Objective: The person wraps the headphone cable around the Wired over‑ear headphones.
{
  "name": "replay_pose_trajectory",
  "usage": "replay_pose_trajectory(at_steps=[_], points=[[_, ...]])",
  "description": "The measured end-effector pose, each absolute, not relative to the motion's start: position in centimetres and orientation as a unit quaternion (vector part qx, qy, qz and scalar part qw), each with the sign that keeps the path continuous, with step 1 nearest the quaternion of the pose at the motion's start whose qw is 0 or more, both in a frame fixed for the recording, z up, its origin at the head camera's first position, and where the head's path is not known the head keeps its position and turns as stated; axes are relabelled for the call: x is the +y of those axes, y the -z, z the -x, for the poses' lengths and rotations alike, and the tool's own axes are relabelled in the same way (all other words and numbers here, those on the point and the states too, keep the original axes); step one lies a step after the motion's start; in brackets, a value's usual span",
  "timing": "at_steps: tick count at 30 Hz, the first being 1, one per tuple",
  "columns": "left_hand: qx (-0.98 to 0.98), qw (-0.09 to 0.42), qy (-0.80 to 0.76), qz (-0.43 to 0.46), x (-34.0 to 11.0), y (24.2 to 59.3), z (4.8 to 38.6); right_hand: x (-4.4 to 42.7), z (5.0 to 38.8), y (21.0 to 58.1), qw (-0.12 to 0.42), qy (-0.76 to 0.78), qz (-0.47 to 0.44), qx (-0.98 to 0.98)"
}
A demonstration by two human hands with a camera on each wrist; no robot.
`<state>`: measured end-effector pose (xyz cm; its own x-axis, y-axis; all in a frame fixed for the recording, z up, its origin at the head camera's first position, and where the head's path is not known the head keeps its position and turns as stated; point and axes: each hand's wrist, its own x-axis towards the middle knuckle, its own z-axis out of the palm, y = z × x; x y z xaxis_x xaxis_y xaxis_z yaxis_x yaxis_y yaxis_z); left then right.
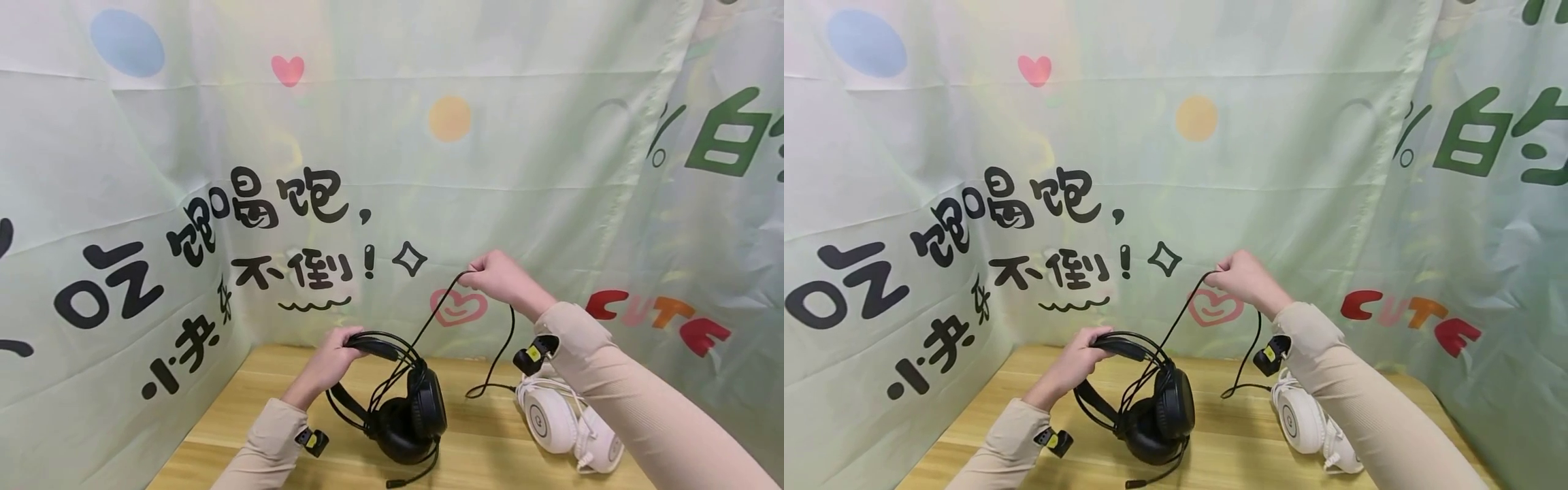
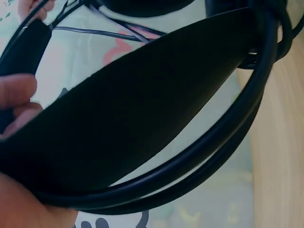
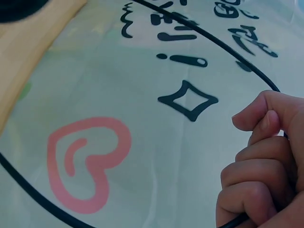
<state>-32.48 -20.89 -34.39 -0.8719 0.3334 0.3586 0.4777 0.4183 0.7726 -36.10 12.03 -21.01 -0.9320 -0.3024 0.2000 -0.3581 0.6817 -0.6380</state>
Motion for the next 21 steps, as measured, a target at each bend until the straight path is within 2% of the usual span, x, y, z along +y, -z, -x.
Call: replay_pose_trajectory(at_steps=[8, 15, 21], points=[[-0.863, 0.147, 0.471, 0.113, -20.8, 34.8, 33.1, 11.6, 34.6, 20.9, 0.040, -0.357, -0.205, -0.910], [-0.869, 0.197, 0.447, 0.071, -20.4, 34.6, 33.2, 11.2, 33.6, 20.8, 0.030, -0.356, -0.226, -0.906], [-0.874, 0.212, 0.436, 0.037, -20.3, 34.8, 33.5, 11.3, 32.6, 20.6, 0.023, -0.353, -0.235, -0.905]])
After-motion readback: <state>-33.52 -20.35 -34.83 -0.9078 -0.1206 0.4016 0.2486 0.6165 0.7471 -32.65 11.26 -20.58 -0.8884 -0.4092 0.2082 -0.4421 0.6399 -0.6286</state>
